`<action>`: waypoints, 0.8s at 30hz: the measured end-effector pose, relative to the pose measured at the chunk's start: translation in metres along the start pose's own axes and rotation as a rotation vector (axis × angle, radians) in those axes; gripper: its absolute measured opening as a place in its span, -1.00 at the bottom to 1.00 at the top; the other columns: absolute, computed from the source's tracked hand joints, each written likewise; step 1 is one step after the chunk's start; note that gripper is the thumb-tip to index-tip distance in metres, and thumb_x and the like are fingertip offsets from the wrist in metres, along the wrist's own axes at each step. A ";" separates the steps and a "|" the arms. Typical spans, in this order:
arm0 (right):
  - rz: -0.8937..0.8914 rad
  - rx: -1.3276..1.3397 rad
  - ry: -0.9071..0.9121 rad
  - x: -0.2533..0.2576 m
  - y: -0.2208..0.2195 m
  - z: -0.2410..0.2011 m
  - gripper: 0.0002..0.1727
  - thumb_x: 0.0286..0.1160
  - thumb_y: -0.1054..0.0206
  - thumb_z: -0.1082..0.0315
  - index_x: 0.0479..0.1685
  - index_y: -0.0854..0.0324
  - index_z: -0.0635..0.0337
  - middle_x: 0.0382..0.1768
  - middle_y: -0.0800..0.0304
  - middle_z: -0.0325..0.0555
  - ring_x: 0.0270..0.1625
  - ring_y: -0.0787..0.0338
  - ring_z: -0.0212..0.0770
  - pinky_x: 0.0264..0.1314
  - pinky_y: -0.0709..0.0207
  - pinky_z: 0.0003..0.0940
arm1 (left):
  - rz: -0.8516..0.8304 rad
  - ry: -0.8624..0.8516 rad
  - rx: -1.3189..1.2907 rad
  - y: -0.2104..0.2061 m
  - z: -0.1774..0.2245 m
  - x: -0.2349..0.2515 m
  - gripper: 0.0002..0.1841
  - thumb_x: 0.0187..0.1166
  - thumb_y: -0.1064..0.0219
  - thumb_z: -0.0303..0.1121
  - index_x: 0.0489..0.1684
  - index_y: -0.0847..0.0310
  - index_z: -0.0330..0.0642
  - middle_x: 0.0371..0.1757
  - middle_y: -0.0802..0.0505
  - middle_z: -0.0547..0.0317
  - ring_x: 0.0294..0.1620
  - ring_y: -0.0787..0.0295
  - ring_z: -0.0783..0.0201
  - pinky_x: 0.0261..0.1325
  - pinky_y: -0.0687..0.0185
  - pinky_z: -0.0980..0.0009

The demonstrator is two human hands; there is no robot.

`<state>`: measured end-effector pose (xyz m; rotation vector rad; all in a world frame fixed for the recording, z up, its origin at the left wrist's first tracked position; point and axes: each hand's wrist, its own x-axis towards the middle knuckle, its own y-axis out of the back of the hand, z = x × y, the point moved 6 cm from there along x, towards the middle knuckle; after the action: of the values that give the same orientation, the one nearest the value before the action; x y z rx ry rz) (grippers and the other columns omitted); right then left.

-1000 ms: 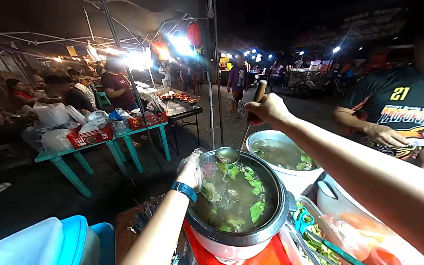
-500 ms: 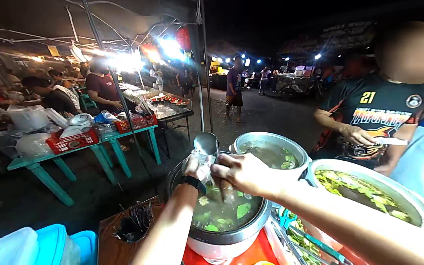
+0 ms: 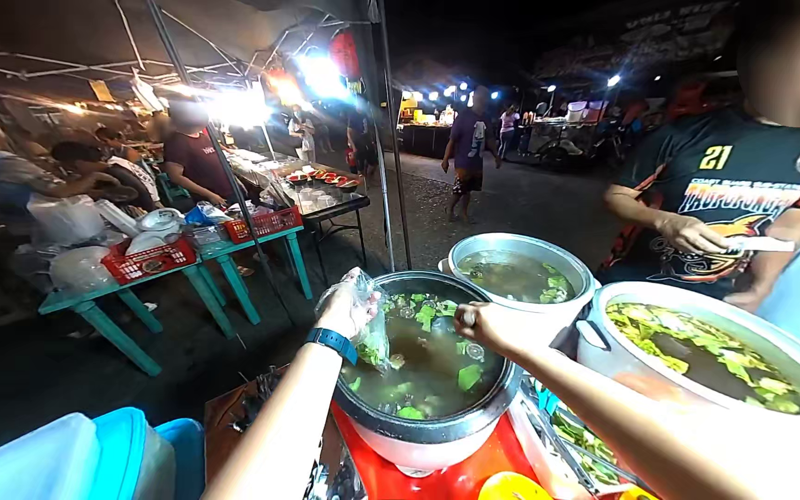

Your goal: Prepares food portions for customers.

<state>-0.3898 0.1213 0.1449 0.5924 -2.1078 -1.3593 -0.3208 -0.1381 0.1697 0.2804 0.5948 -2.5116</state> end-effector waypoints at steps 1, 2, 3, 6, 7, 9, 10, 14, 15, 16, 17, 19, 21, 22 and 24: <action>0.046 0.051 -0.096 0.003 0.006 0.007 -0.79 0.56 -0.42 0.24 -0.12 -0.80 0.22 -0.21 -0.87 0.12 -0.05 -0.86 0.13 0.09 -0.67 0.22 | -0.001 0.007 -0.002 0.002 0.000 -0.001 -0.55 0.79 -0.10 0.06 0.46 -0.48 0.02 -0.21 -0.73 0.00 -0.50 -0.62 0.24 -0.47 -0.53 0.40; 0.080 0.100 -0.212 0.005 0.012 0.017 -0.75 0.61 -0.40 0.20 -0.09 -0.80 0.23 -0.24 -0.87 0.15 -0.09 -0.87 0.16 0.06 -0.66 0.27 | -0.003 0.021 -0.004 0.004 0.000 -0.001 -0.55 0.78 -0.11 0.07 0.43 -0.48 0.02 -0.21 -0.73 0.01 -0.50 -0.62 0.24 -0.47 -0.53 0.40; 0.115 0.157 -0.322 0.007 0.018 0.027 -0.70 0.64 -0.38 0.15 -0.06 -0.80 0.24 -0.24 -0.87 0.18 -0.12 -0.87 0.18 0.03 -0.66 0.31 | -0.011 0.035 -0.006 0.006 -0.001 -0.002 -0.55 0.77 -0.12 0.07 0.43 -0.48 0.02 -0.19 -0.75 0.01 -0.49 -0.63 0.25 -0.46 -0.54 0.40; 0.185 0.286 -0.513 0.012 0.041 0.047 -0.61 0.67 -0.36 0.06 -0.06 -0.77 0.28 -0.24 -0.89 0.18 -0.17 -0.91 0.16 0.07 -0.71 0.28 | -0.048 0.053 -0.010 0.009 -0.005 0.002 -0.56 0.75 -0.14 0.08 0.39 -0.50 0.03 -0.21 -0.75 0.05 -0.49 -0.63 0.27 -0.47 -0.55 0.42; 0.192 0.296 -0.540 0.015 0.053 0.046 -0.59 0.67 -0.36 0.06 -0.07 -0.77 0.32 -0.23 -0.89 0.19 -0.15 -0.91 0.15 0.11 -0.71 0.25 | -0.065 0.058 -0.006 0.008 -0.007 0.004 -0.58 0.75 -0.14 0.08 0.34 -0.51 0.02 -0.25 -0.73 0.08 -0.51 -0.61 0.29 -0.49 -0.54 0.42; 0.240 0.292 -0.554 0.021 0.078 0.040 -0.57 0.65 -0.38 0.05 -0.17 -0.74 0.35 -0.28 -0.87 0.17 -0.20 -0.90 0.12 0.05 -0.69 0.22 | -0.090 0.072 0.000 0.004 -0.011 0.003 -0.59 0.75 -0.13 0.08 0.28 -0.54 0.01 -0.33 -0.69 0.11 -0.55 -0.58 0.29 -0.52 -0.52 0.42; 0.263 0.298 -0.552 0.025 0.090 0.036 -0.57 0.64 -0.38 0.04 -0.20 -0.74 0.34 -0.30 -0.87 0.15 -0.23 -0.90 0.09 0.01 -0.72 0.19 | -0.096 0.081 0.000 0.001 -0.014 0.002 -0.60 0.76 -0.13 0.08 0.26 -0.56 0.01 -0.35 -0.69 0.11 -0.57 -0.57 0.29 -0.53 -0.52 0.42; 0.351 0.348 -0.484 0.041 0.149 0.000 -0.54 0.59 -0.41 0.01 -0.22 -0.71 0.34 -0.31 -0.84 0.15 -0.28 -0.89 0.05 -0.07 -0.75 0.15 | -0.117 0.103 0.067 -0.009 -0.028 -0.004 -0.53 0.70 -0.17 0.17 0.28 -0.53 0.01 -0.33 -0.66 0.14 -0.58 -0.52 0.33 -0.53 -0.46 0.47; 0.375 0.353 -0.461 0.044 0.164 -0.012 -0.55 0.57 -0.43 0.01 -0.22 -0.71 0.34 -0.30 -0.83 0.15 -0.27 -0.88 0.06 -0.07 -0.74 0.16 | -0.110 0.100 0.081 -0.012 -0.032 -0.007 -0.51 0.69 -0.18 0.18 0.27 -0.53 -0.01 -0.32 -0.66 0.14 -0.57 -0.52 0.34 -0.52 -0.46 0.49; 0.397 0.361 -0.438 0.048 0.179 -0.025 -0.55 0.55 -0.45 0.01 -0.21 -0.71 0.33 -0.30 -0.82 0.14 -0.26 -0.88 0.05 -0.07 -0.74 0.15 | -0.094 0.093 0.091 -0.015 -0.034 -0.007 -0.50 0.69 -0.18 0.19 0.26 -0.53 -0.03 -0.31 -0.66 0.12 -0.55 -0.54 0.33 -0.51 -0.47 0.48; 0.423 0.366 -0.416 0.050 0.192 -0.040 -0.57 0.54 -0.46 0.02 -0.22 -0.71 0.31 -0.31 -0.82 0.10 -0.29 -0.88 0.01 -0.10 -0.75 0.11 | -0.080 0.090 0.110 -0.018 -0.037 -0.006 -0.48 0.68 -0.19 0.19 0.27 -0.53 -0.05 -0.23 -0.70 0.08 -0.47 -0.59 0.29 -0.43 -0.53 0.43; 0.451 0.359 -0.371 0.054 0.211 -0.069 -0.60 0.55 -0.44 0.03 -0.22 -0.71 0.26 -0.35 -0.83 0.02 -0.37 -0.89 -0.10 -0.19 -0.80 -0.02 | -0.087 0.112 0.118 -0.025 -0.039 -0.004 -0.45 0.71 -0.15 0.16 0.43 -0.49 -0.06 0.03 -0.72 -0.04 -0.19 -0.65 0.16 -0.15 -0.60 0.28; 0.451 0.307 -0.302 0.055 0.219 -0.103 -0.64 0.55 -0.43 0.06 -0.24 -0.70 0.25 -0.39 -0.83 -0.02 -0.42 -0.88 -0.14 -0.23 -0.80 -0.06 | -0.092 0.068 0.103 -0.038 -0.036 -0.008 -0.55 0.79 -0.09 0.06 0.38 -0.51 -0.06 -0.12 -0.73 -0.04 -0.33 -0.65 0.17 -0.31 -0.59 0.29; 0.439 0.253 -0.231 0.052 0.217 -0.122 -0.65 0.54 -0.43 0.08 -0.27 -0.70 0.25 -0.43 -0.81 -0.03 -0.43 -0.86 -0.12 -0.24 -0.77 -0.03 | -0.128 0.022 0.097 -0.046 -0.032 -0.013 -0.55 0.82 -0.02 0.07 0.36 -0.51 -0.05 -0.16 -0.73 -0.01 -0.37 -0.66 0.18 -0.35 -0.60 0.29; 0.399 0.095 0.036 0.038 0.197 -0.167 -0.72 0.48 -0.46 0.18 -0.36 -0.73 0.26 -0.49 -0.77 0.00 -0.40 -0.82 -0.04 -0.27 -0.67 0.08 | -0.204 -0.036 0.103 -0.056 -0.026 -0.024 -0.51 0.88 0.09 0.06 0.48 -0.47 -0.04 0.02 -0.74 -0.02 -0.17 -0.70 0.13 -0.14 -0.65 0.20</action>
<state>-0.3205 0.0618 0.3896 0.2123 -2.1269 -1.0220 -0.3297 -0.0729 0.1745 0.2218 0.5025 -2.7425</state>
